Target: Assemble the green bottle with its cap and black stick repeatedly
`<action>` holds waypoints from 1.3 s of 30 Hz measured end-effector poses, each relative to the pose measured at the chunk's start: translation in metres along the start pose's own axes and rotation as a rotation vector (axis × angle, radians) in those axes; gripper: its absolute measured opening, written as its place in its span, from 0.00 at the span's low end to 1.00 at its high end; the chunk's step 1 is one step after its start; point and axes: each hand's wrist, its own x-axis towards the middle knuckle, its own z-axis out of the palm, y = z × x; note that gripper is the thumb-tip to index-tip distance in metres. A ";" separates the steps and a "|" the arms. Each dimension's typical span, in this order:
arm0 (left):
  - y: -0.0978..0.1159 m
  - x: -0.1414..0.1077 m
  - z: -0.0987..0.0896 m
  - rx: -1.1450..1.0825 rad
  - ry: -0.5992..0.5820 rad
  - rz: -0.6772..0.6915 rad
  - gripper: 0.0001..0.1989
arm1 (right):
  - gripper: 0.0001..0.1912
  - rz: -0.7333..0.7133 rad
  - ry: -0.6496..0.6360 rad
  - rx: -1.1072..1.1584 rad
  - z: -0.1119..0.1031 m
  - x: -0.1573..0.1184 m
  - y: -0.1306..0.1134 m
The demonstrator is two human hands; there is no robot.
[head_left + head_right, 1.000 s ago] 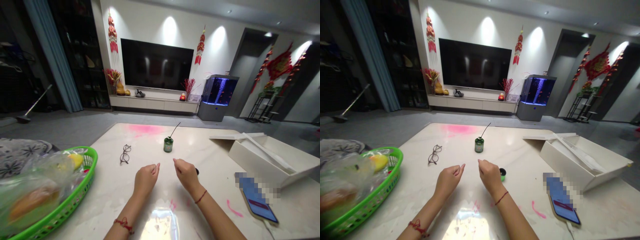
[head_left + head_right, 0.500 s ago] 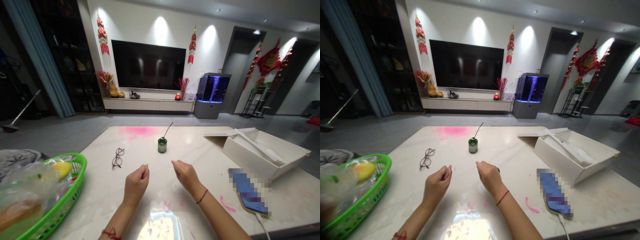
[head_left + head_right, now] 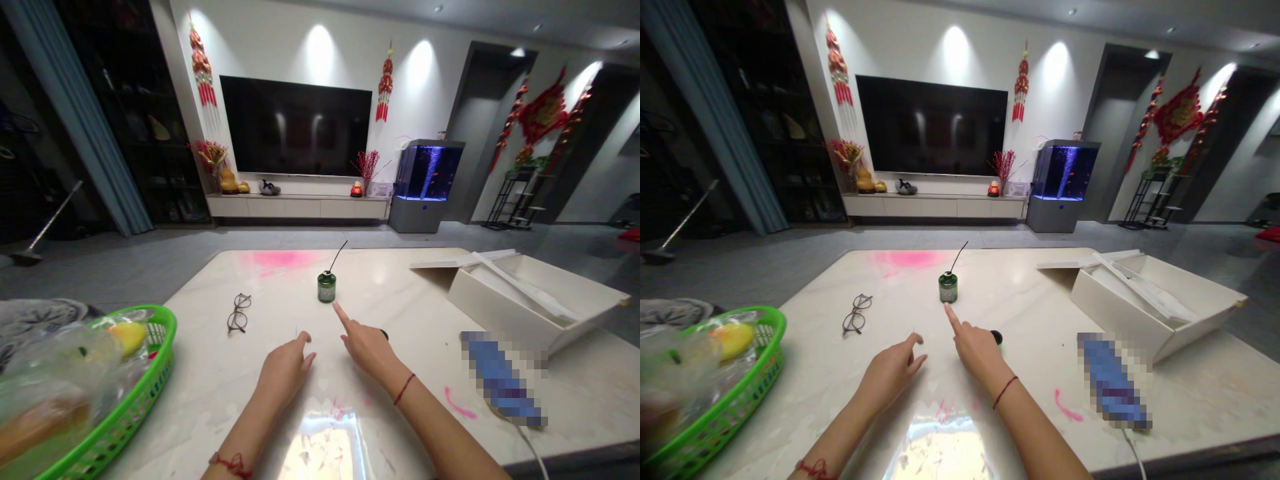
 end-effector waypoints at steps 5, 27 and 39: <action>-0.002 0.001 -0.002 0.029 0.062 -0.033 0.11 | 0.16 0.153 0.103 0.161 0.006 0.029 0.005; -0.006 0.002 0.005 -0.041 -0.037 0.010 0.09 | 0.10 0.212 0.059 0.564 0.034 0.169 0.034; -0.007 0.001 0.008 -0.066 -0.037 0.034 0.08 | 0.08 0.257 -0.057 0.634 0.027 0.185 0.039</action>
